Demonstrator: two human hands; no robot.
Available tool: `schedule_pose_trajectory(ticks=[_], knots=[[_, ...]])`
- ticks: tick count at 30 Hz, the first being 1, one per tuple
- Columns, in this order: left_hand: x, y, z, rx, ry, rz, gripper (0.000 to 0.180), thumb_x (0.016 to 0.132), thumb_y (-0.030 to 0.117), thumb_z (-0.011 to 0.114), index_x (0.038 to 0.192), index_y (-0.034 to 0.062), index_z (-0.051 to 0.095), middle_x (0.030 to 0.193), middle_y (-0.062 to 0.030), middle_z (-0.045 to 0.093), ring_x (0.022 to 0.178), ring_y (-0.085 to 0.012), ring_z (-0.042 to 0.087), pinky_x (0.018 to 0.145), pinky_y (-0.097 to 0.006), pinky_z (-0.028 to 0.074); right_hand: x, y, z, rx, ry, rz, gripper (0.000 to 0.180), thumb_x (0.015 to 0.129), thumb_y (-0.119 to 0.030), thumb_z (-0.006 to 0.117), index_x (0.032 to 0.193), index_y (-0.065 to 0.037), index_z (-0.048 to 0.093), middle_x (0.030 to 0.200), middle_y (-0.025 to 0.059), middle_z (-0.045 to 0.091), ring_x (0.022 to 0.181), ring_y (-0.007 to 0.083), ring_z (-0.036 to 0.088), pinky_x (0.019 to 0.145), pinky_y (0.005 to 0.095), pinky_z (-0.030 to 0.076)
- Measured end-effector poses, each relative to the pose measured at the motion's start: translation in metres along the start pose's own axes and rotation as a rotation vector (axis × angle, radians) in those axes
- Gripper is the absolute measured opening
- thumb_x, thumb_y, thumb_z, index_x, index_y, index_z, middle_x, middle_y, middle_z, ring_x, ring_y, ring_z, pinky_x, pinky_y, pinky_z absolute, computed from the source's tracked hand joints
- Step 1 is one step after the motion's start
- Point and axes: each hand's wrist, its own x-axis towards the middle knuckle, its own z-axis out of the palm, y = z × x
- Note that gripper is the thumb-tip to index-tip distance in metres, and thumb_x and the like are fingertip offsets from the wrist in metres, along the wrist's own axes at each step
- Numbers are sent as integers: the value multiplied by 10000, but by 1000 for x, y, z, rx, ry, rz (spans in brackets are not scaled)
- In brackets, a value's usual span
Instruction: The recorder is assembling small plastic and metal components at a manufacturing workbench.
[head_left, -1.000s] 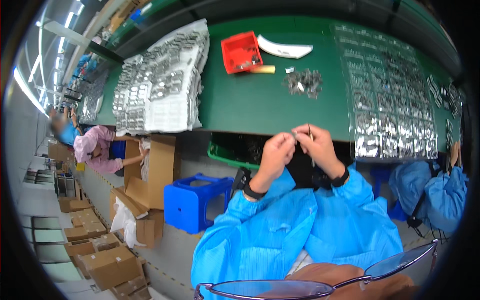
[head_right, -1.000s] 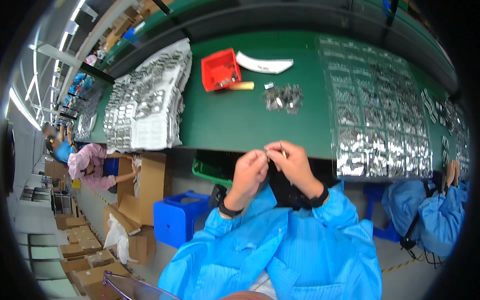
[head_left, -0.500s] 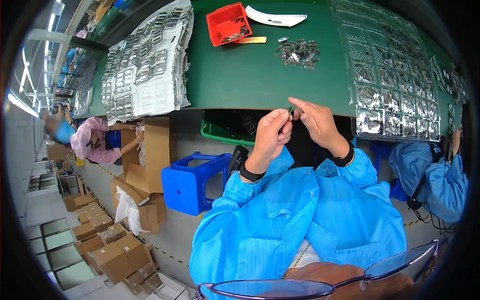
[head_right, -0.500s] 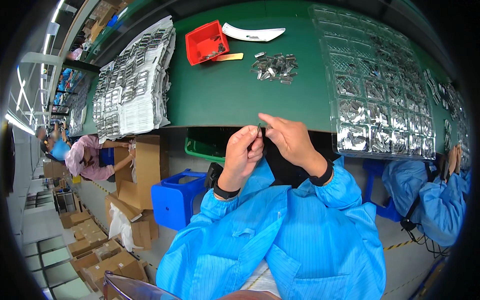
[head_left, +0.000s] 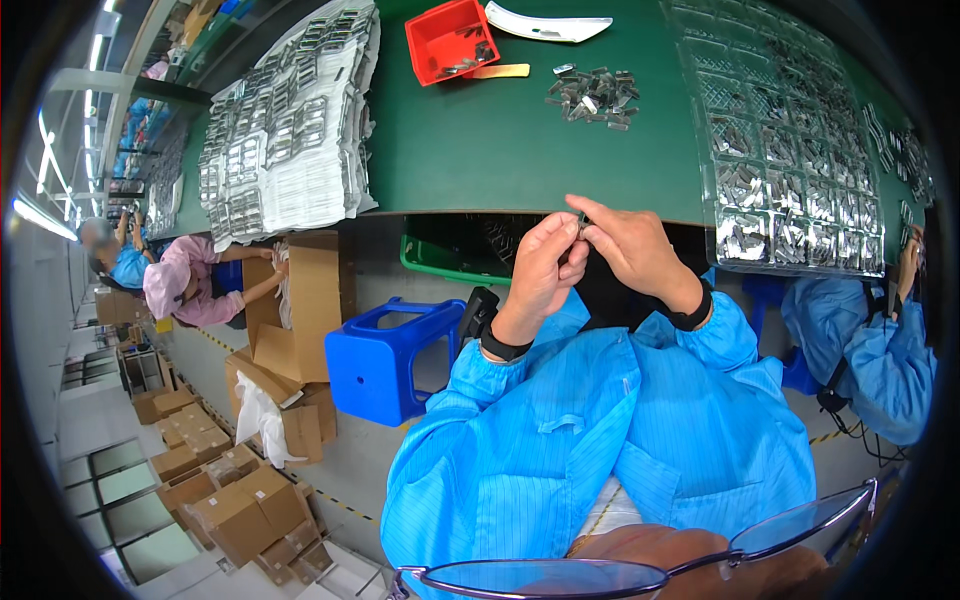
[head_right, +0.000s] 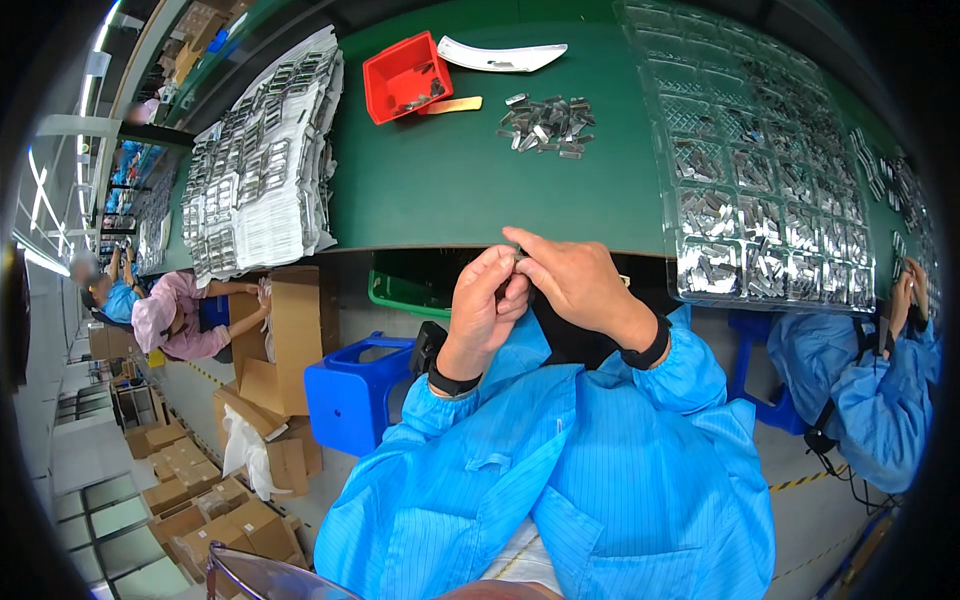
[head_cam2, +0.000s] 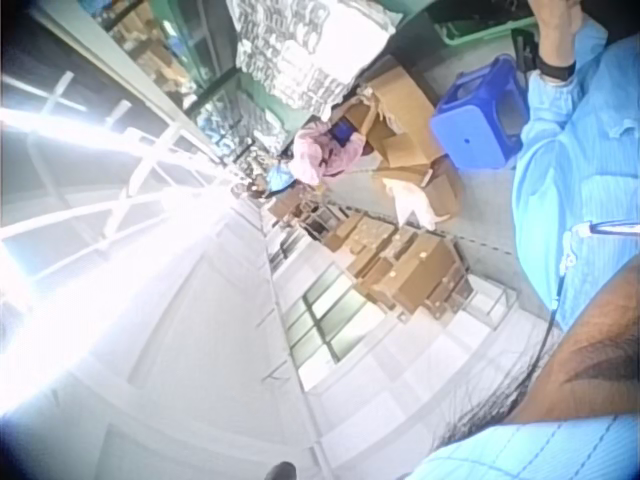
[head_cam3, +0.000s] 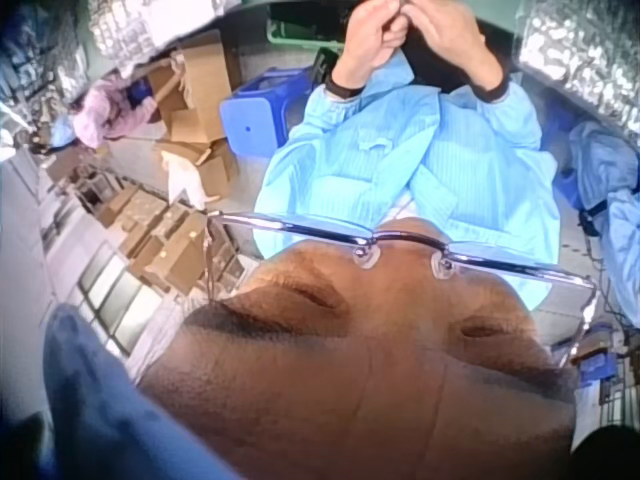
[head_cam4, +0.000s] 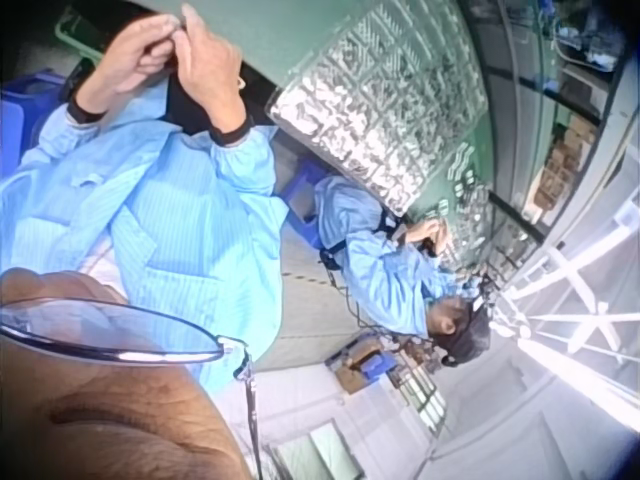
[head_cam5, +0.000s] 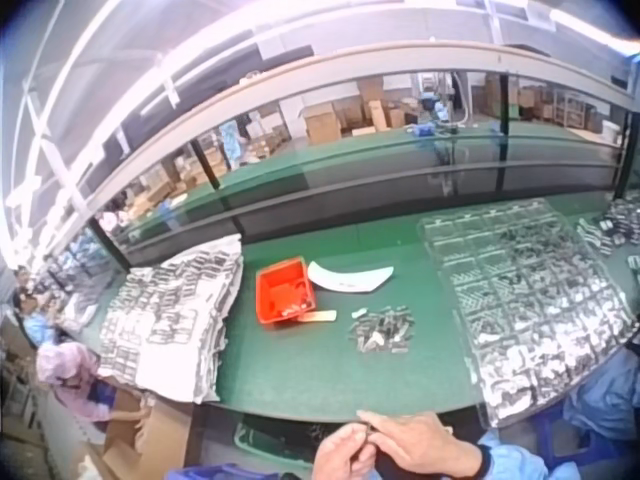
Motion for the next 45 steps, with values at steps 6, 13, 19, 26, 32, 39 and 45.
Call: schedule_pose_trajectory(ticks=[6,13,19,26,32,39,45], knots=[[-1,1,-2,7,-8,-5,155,953,185,470,876,53,491,623,-2,461,457,-23,342,383,-154,226,1,5,5,26,63,-63,301,842,-106,583,1140,-68,607,992,132,660,845,314,633,713,369,487],[-4,2,-1,-19,-57,-15,175,958,196,450,857,55,474,630,-7,438,456,-25,318,382,-156,212,0,14,5,235,45,75,233,865,-78,565,1088,-46,623,970,131,664,840,283,642,716,337,493],[-3,1,-6,-57,-74,-44,199,960,224,447,852,57,462,618,-15,438,451,-31,326,375,-160,216,5,-1,7,450,38,214,101,860,-60,578,924,10,610,776,99,651,705,155,635,610,264,479],[-6,0,-7,-59,-30,-6,214,959,218,479,824,54,457,613,-24,445,453,-22,325,372,-151,220,10,5,12,298,1,127,82,848,-40,570,891,11,618,768,91,645,632,139,619,555,254,457],[-6,8,-15,-43,-40,-27,154,951,159,490,911,16,528,649,-36,479,460,-19,304,380,-143,217,39,40,-2,-627,272,58,256,807,-72,557,1052,4,569,1065,141,611,673,268,655,568,364,523],[0,8,-21,-30,-39,-9,166,954,151,473,983,3,541,672,-37,486,473,-24,312,378,-149,215,13,34,8,-832,127,126,302,819,-144,579,1084,0,559,1151,105,598,609,224,647,512,316,511],[7,8,-33,-66,50,-50,207,962,234,475,863,52,486,669,-14,423,492,-33,328,383,-147,219,-4,31,10,-525,102,-14,302,735,-139,686,1018,-61,613,1092,67,624,726,231,634,602,332,507]])
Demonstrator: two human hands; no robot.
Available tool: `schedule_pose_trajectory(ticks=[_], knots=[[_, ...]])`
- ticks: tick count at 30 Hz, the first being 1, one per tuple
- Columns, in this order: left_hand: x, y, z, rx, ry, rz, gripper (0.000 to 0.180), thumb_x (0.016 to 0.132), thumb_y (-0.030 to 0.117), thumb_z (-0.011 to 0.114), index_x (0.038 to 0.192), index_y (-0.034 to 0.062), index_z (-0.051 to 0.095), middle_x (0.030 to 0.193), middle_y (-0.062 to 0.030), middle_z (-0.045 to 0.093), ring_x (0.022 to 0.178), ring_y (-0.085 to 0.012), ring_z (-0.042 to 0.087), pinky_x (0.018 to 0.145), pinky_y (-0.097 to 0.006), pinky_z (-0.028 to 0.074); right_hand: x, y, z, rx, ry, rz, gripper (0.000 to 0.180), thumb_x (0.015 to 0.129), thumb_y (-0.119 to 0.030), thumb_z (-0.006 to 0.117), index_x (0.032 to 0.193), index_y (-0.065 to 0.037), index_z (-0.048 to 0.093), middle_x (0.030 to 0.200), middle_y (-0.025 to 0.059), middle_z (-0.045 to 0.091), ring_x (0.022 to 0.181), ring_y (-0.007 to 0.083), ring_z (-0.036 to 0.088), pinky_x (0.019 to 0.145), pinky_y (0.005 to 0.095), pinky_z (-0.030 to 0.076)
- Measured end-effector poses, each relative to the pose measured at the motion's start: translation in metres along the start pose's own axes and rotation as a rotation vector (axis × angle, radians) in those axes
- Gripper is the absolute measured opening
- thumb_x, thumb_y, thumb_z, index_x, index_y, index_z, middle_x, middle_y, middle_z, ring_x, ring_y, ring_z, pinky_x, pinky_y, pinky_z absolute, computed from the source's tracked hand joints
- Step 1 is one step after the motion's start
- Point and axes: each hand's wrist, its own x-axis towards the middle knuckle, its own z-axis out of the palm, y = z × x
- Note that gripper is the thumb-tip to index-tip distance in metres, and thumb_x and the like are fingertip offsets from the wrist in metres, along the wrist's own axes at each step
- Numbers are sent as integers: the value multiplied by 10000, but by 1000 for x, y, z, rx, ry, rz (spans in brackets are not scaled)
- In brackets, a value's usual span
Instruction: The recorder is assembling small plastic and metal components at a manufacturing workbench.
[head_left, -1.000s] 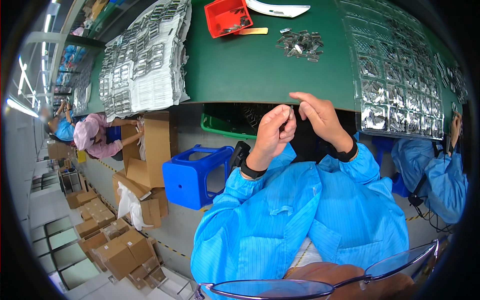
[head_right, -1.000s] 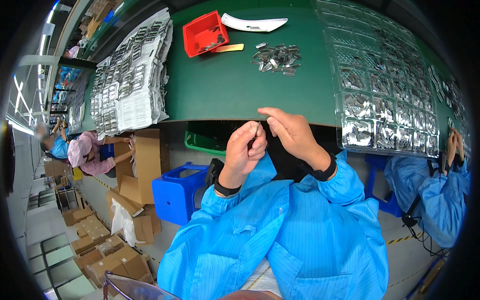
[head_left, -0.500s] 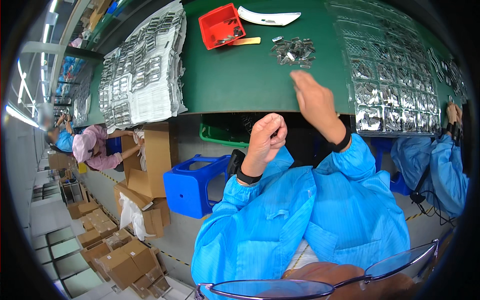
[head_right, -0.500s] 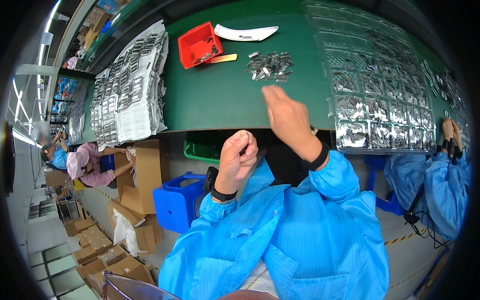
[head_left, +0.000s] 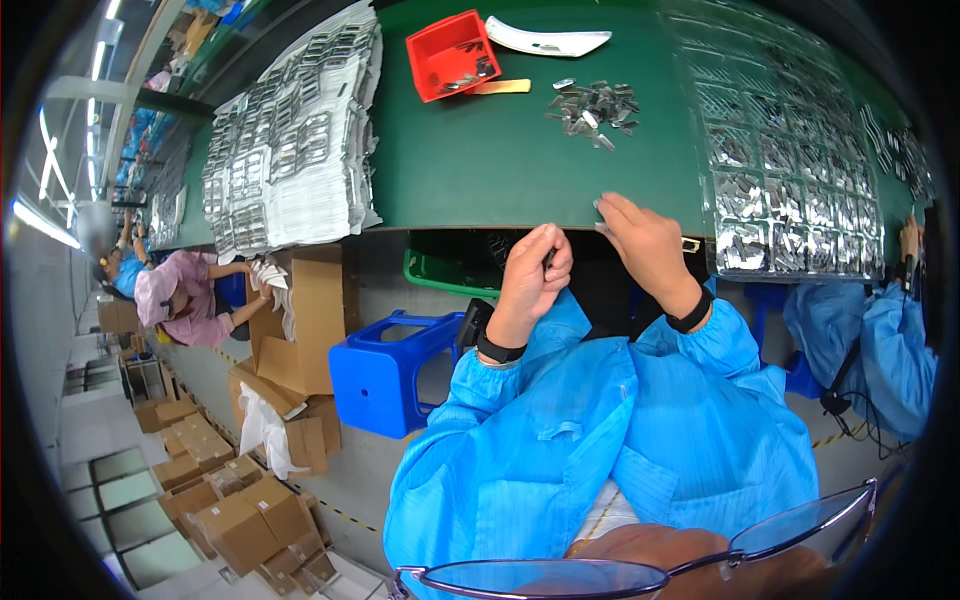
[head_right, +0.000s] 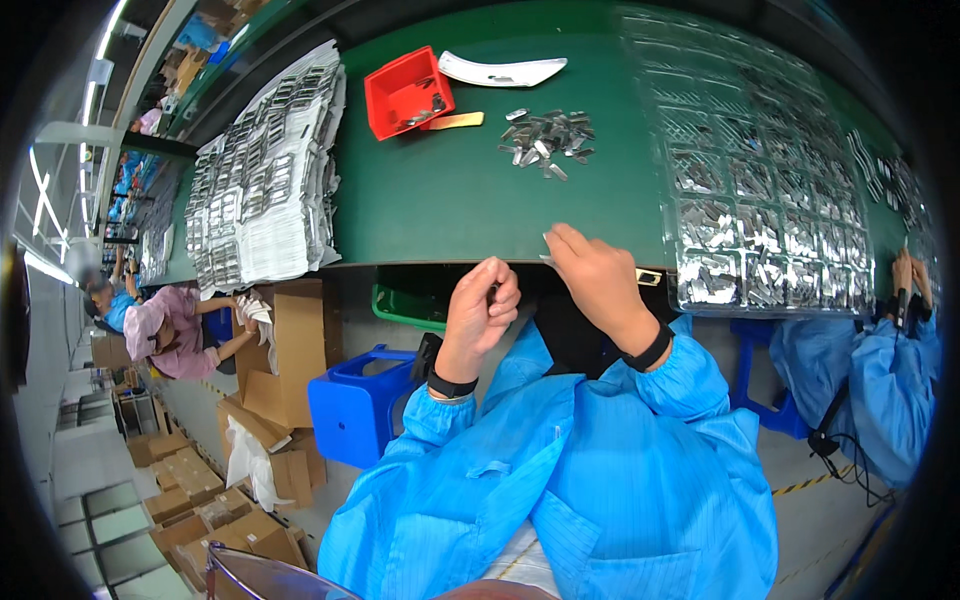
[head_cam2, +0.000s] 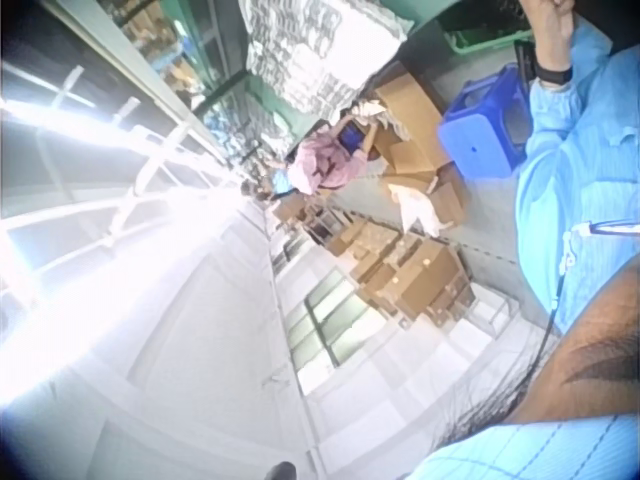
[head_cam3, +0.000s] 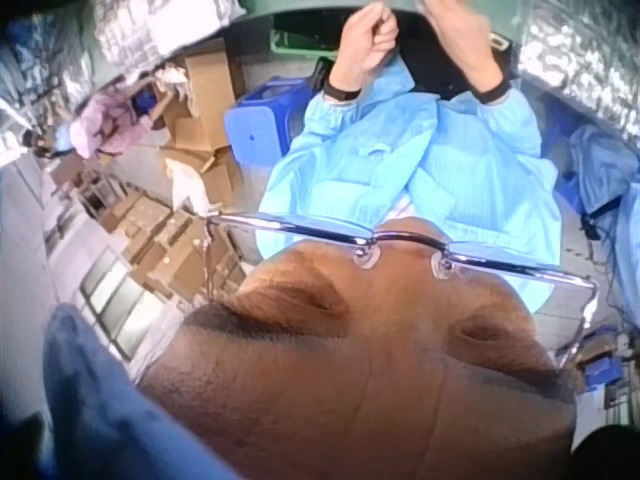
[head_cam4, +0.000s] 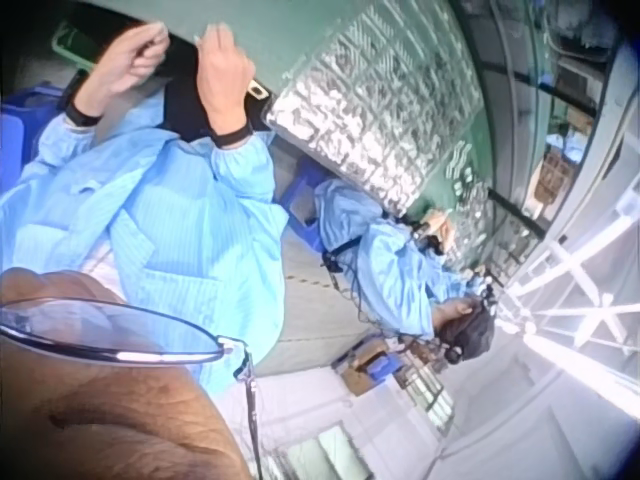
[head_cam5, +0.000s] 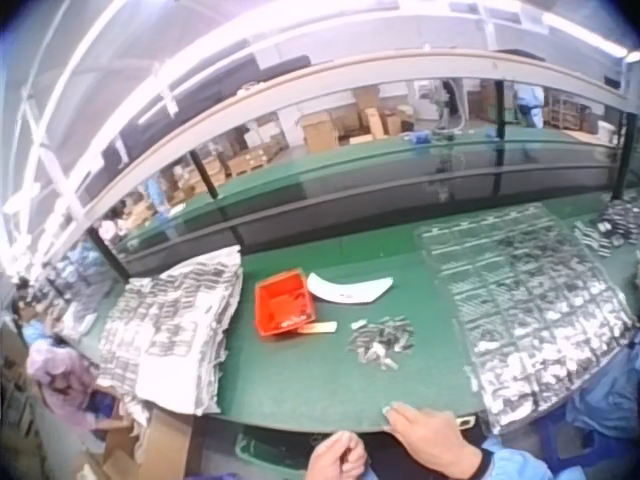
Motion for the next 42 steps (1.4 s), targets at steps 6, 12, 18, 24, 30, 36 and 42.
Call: schedule_pose_trajectory(ticks=[6,12,18,24,30,36,42], knots=[[7,-15,-3,68,62,-137,162,916,182,518,851,38,556,601,12,410,454,-31,299,373,-167,208,-13,-1,7,55,142,-180,248,693,18,589,937,-18,614,977,102,641,777,262,612,665,354,504],[5,-28,8,148,44,-182,294,935,303,524,761,66,518,595,20,446,433,-15,321,352,-157,195,-27,-9,11,443,146,22,336,789,66,641,1116,6,587,808,108,638,678,189,618,609,275,480],[-4,-22,4,20,-118,-174,241,916,260,548,769,72,513,612,14,460,442,-10,322,354,-150,200,-18,-18,8,705,117,-7,444,796,83,623,1222,10,517,829,96,641,684,125,575,616,237,460],[-13,-13,16,-30,-85,-131,148,916,183,527,880,41,538,631,4,441,461,-19,328,374,-155,218,-9,-20,9,1140,-19,205,403,821,103,572,1212,30,511,975,133,637,816,112,590,687,213,470],[-18,-6,13,5,-106,-127,220,930,224,497,903,5,505,640,-13,427,465,-24,315,370,-151,215,2,-28,13,1413,-44,393,273,900,12,513,1172,32,529,945,126,653,677,72,559,584,186,443],[-18,-11,16,10,-86,-80,189,932,196,489,808,55,463,639,-20,450,468,-32,335,373,-157,226,-2,-22,-1,1365,-78,482,244,879,-1,545,1121,15,566,927,97,647,698,60,552,574,179,429],[-20,-16,21,173,-28,-1,170,939,185,493,859,35,501,650,-29,481,467,-26,344,376,-159,233,-2,-18,-4,1467,-143,528,258,839,22,584,1096,0,579,893,59,635,674,33,536,515,148,379]])
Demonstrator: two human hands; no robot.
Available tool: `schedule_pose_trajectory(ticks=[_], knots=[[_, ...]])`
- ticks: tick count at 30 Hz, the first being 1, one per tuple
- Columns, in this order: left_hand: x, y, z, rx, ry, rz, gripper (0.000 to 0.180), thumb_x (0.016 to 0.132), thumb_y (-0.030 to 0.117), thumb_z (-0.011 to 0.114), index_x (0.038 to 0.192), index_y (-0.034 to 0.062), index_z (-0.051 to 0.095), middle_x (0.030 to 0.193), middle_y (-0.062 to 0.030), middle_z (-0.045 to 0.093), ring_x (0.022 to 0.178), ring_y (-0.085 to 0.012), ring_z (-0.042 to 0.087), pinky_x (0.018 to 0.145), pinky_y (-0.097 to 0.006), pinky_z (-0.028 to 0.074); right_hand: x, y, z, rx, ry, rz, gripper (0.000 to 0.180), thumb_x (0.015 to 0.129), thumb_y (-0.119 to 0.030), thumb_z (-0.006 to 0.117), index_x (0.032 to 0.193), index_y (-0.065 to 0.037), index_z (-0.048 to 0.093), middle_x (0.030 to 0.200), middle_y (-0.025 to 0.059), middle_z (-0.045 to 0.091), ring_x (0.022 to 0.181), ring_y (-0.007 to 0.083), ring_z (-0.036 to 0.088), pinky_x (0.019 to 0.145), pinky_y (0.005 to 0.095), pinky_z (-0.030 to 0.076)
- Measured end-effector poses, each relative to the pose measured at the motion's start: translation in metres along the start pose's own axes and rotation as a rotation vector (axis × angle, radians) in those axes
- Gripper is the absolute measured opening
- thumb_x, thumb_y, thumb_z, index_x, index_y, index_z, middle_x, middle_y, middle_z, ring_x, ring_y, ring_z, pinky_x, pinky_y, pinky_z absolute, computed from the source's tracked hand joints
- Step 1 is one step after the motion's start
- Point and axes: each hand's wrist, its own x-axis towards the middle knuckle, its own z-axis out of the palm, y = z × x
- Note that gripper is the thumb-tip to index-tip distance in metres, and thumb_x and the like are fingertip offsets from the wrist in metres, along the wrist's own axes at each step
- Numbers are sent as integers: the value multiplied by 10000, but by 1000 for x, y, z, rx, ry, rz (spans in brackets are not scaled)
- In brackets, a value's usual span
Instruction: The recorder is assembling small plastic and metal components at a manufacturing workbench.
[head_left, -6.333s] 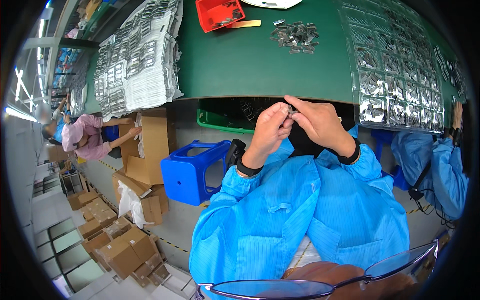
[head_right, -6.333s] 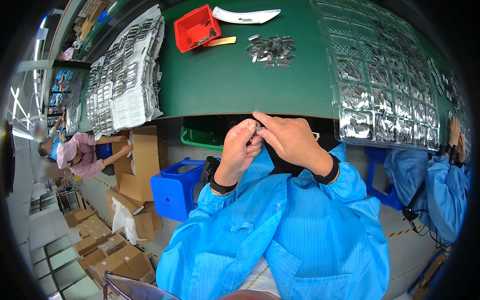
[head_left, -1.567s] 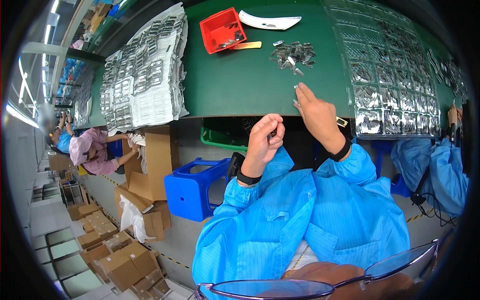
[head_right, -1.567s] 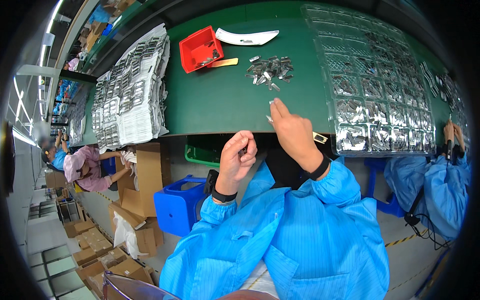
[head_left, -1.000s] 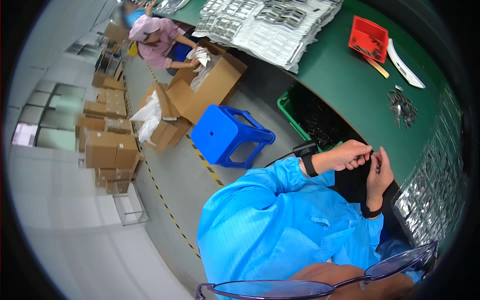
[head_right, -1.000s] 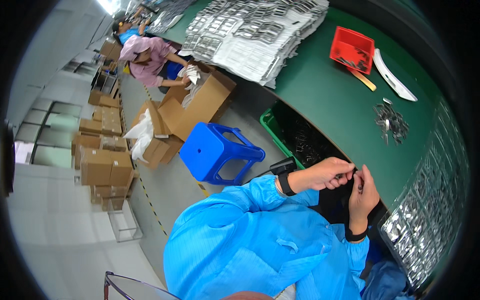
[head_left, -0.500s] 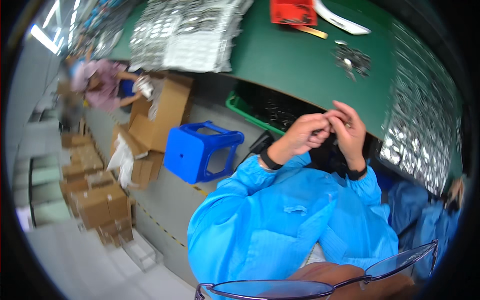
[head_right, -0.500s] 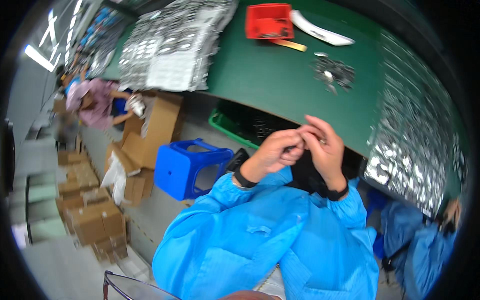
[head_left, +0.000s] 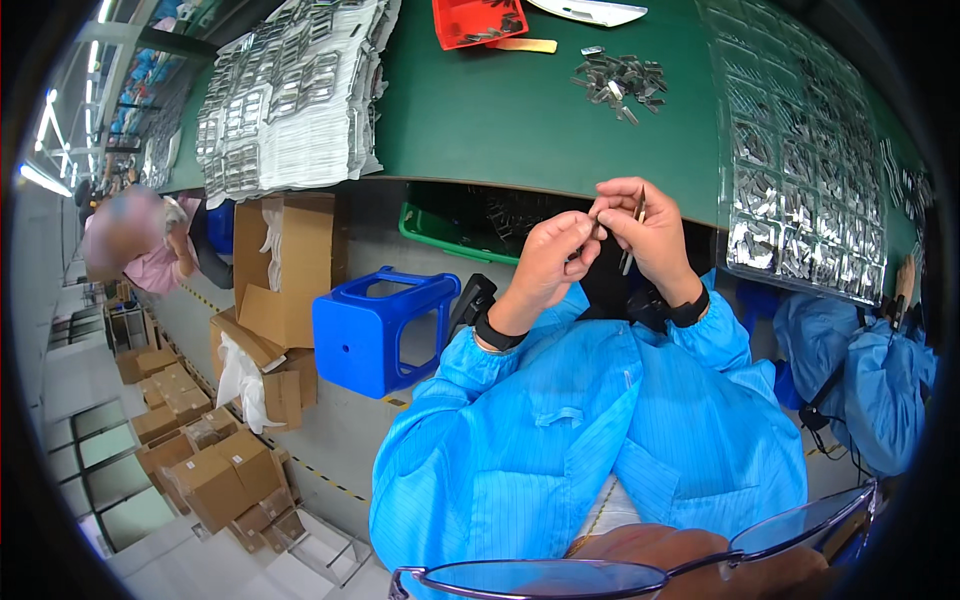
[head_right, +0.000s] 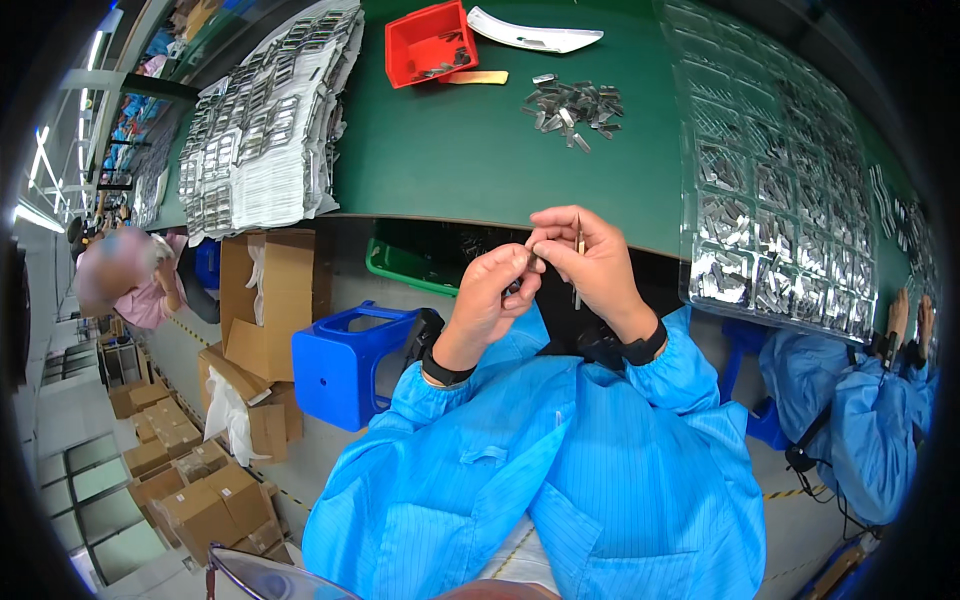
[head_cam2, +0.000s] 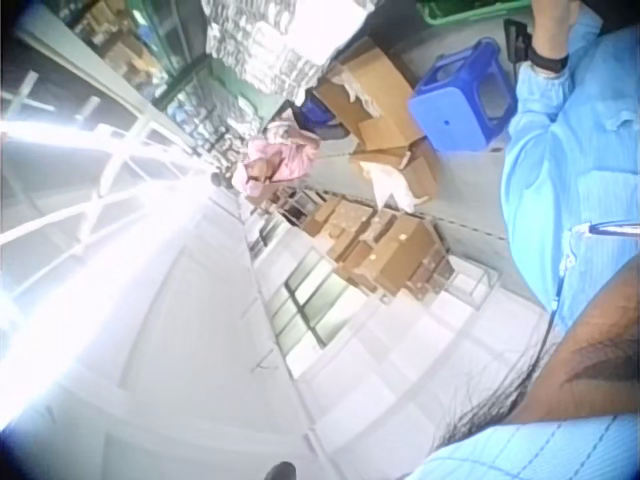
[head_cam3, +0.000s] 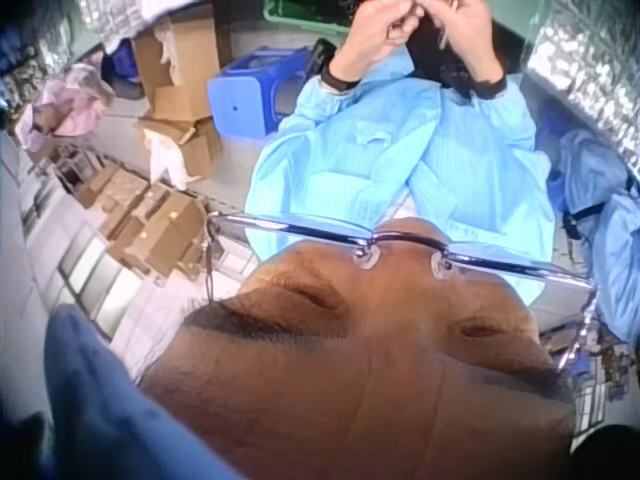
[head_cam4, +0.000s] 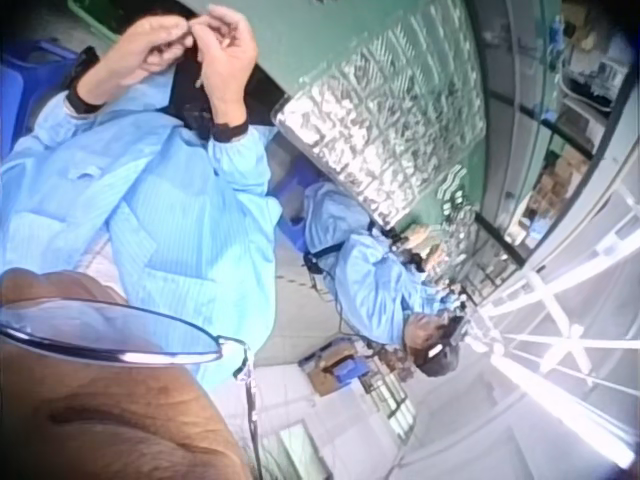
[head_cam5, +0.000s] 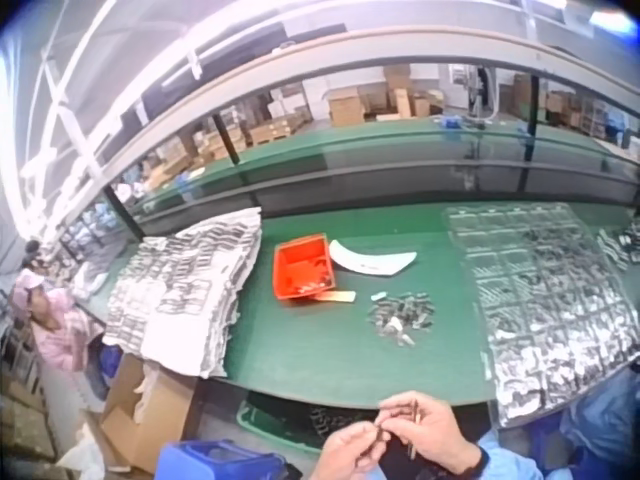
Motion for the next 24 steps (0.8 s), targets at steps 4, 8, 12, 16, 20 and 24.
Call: schedule_pose_trajectory(ticks=[4,8,12,16,20,24], knots=[[0,2,0,-153,-72,-50,167,939,185,508,892,25,518,645,-21,477,461,-20,339,377,-152,230,-1,5,0,52,10,-4,250,839,23,581,1088,-5,582,904,63,641,652,18,521,498,138,353],[3,-1,-1,-180,-62,-34,162,941,184,510,892,29,514,638,-12,467,462,-18,339,377,-148,225,-4,2,1,10,9,-36,245,840,35,581,1083,6,579,942,87,650,733,54,573,548,154,410],[4,-3,3,-172,-64,-10,140,951,176,499,886,54,522,639,1,472,466,-12,330,382,-149,221,-4,4,3,-57,7,-158,233,845,44,581,1077,19,577,949,98,654,840,106,612,663,192,472],[5,-2,4,-184,-51,5,137,954,168,491,889,51,521,639,-1,476,461,-11,327,379,-151,212,-4,1,2,-110,30,-126,235,861,48,557,1094,26,571,933,92,654,856,116,613,706,218,484],[3,-1,2,-151,-33,15,159,954,172,482,875,35,503,647,-14,462,462,-20,332,385,-153,226,-5,-9,-7,-521,-15,-339,289,904,-102,536,1167,15,553,876,114,638,770,182,622,664,274,476],[2,-1,2,-103,-24,57,157,955,169,474,876,36,502,644,-15,467,462,-22,334,386,-158,229,-8,-12,-5,-887,-138,-479,392,883,-191,529,1219,11,528,871,150,610,744,300,595,671,359,460]])
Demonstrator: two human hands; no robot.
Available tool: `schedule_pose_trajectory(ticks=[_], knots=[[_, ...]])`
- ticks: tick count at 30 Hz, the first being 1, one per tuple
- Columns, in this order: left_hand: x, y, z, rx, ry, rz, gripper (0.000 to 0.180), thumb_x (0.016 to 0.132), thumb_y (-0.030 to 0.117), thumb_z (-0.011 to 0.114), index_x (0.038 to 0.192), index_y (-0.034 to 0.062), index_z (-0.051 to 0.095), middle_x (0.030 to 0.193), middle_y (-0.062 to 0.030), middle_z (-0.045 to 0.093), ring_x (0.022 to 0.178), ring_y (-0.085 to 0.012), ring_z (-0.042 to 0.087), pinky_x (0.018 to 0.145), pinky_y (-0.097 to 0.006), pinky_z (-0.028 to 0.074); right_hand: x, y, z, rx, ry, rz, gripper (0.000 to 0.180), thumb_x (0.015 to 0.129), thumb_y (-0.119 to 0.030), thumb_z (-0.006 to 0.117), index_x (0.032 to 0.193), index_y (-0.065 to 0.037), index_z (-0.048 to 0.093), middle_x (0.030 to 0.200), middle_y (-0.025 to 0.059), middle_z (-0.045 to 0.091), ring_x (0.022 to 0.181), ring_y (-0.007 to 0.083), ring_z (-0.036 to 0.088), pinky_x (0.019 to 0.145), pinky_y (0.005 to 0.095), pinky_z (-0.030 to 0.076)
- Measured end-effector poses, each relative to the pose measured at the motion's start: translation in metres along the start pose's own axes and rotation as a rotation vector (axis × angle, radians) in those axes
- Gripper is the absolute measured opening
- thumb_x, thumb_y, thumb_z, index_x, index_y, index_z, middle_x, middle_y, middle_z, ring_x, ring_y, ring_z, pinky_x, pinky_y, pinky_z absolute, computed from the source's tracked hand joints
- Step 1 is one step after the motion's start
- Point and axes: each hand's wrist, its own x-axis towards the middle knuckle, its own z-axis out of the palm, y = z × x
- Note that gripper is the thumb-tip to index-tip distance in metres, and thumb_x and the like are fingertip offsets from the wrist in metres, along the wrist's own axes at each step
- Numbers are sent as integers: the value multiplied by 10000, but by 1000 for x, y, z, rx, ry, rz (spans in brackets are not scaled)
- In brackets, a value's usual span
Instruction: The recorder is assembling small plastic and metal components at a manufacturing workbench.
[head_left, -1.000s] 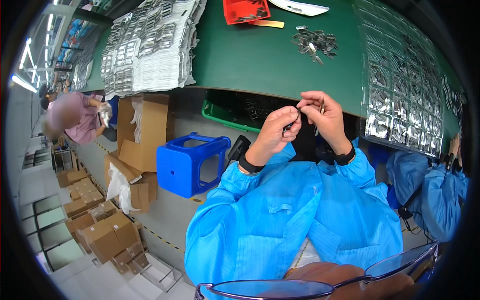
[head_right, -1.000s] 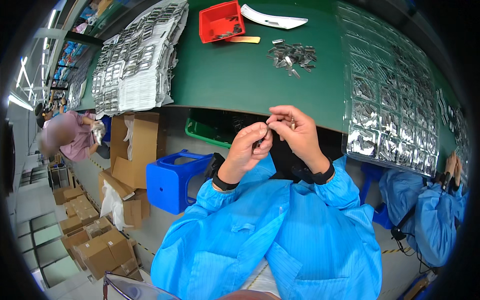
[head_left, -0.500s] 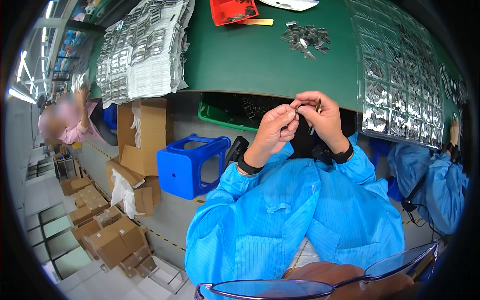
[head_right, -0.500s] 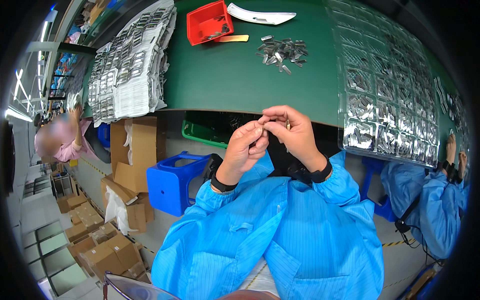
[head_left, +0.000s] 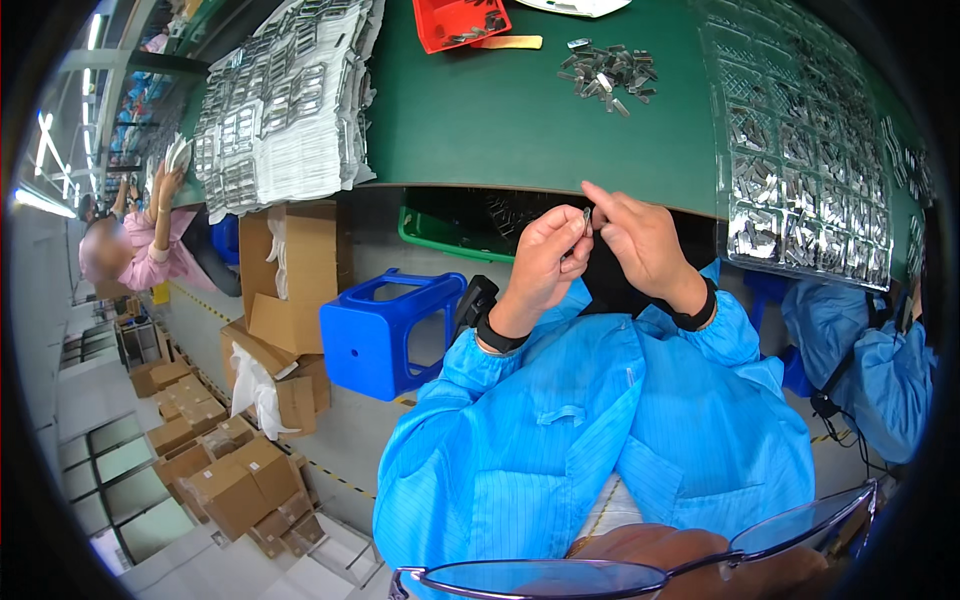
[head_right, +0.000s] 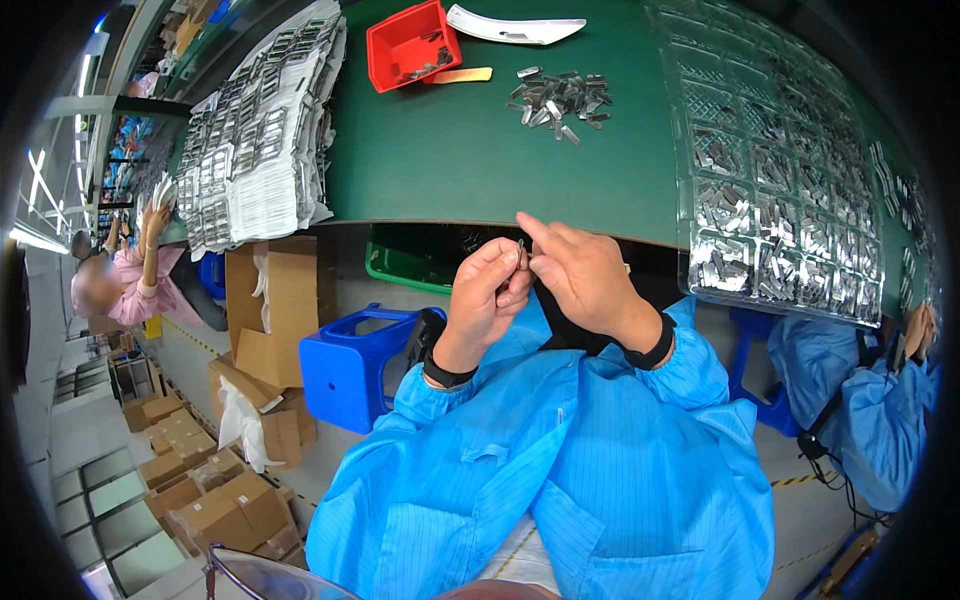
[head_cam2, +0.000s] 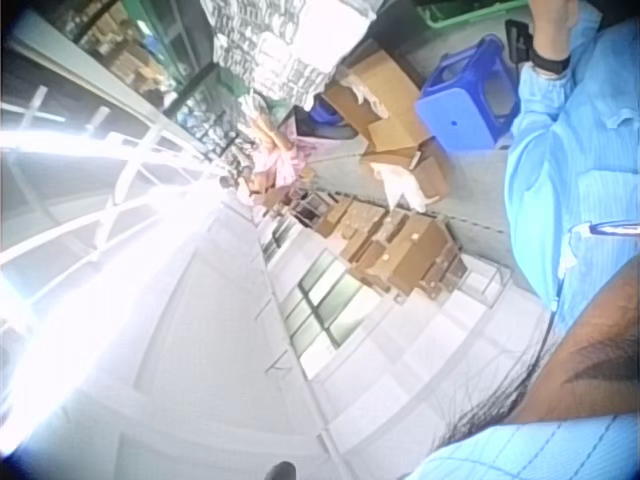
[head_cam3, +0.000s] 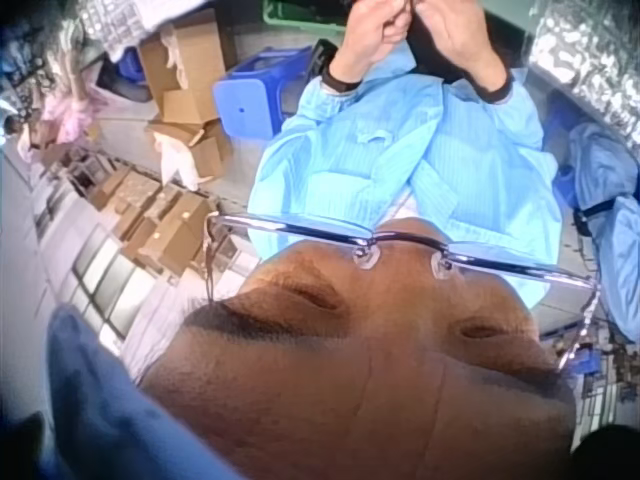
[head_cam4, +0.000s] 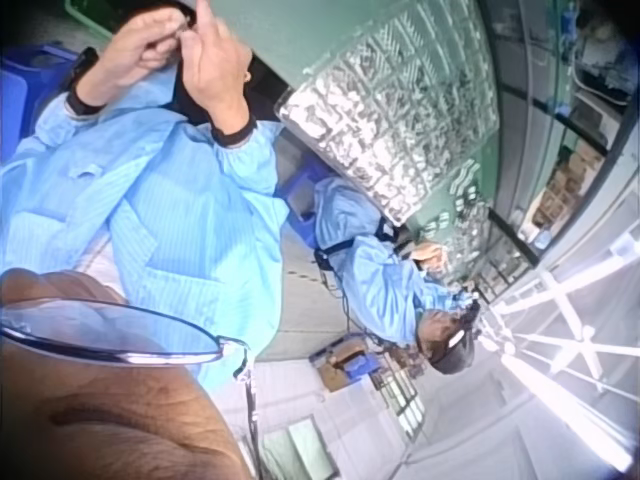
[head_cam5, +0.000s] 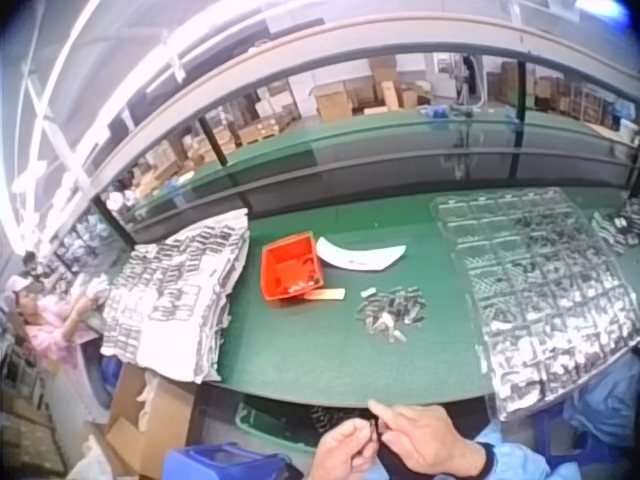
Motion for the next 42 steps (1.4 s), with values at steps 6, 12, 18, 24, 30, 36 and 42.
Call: schedule_pose_trajectory(ticks=[6,12,18,24,30,36,42], knots=[[-4,2,3,64,-2,35,163,953,185,479,886,39,501,640,-19,483,461,-24,332,386,-165,232,2,-7,4,-92,6,-51,393,856,-130,541,1212,34,517,897,150,622,795,312,606,702,383,465],[-5,0,0,72,-22,46,169,959,186,466,895,35,505,638,-16,477,462,-24,327,388,-167,232,2,-7,6,-36,18,-61,356,831,-96,578,1172,4,556,863,134,647,775,298,624,695,371,475],[-5,1,-1,81,-51,51,189,967,191,450,892,27,507,633,-12,465,463,-24,325,391,-169,236,1,-3,10,49,64,-79,318,828,-84,583,1141,-29,588,880,122,656,775,287,632,667,358,482],[-6,1,2,69,-76,49,202,967,200,450,869,30,497,628,-9,451,468,-25,320,394,-170,237,2,3,0,104,-4,-25,295,839,-67,571,1131,-40,601,870,120,656,738,289,621,648,344,470],[-4,3,2,27,-55,26,189,960,195,459,862,37,492,621,-8,445,460,-29,319,392,-171,239,1,2,5,386,50,177,194,872,-62,553,1040,4,624,766,84,626,718,162,624,604,278,453],[-2,-1,0,34,-43,11,208,954,229,486,876,37,494,627,-21,469,458,-29,347,383,-165,236,10,-8,16,638,106,248,77,859,-34,591,894,33,609,670,52,617,554,89,585,507,210,430],[1,2,-8,-32,-45,32,222,912,194,578,774,56,473,632,-42,477,457,-30,340,380,-154,229,40,13,0,-315,274,32,204,822,-82,598,1014,-14,605,952,161,639,766,259,653,612,363,507]])
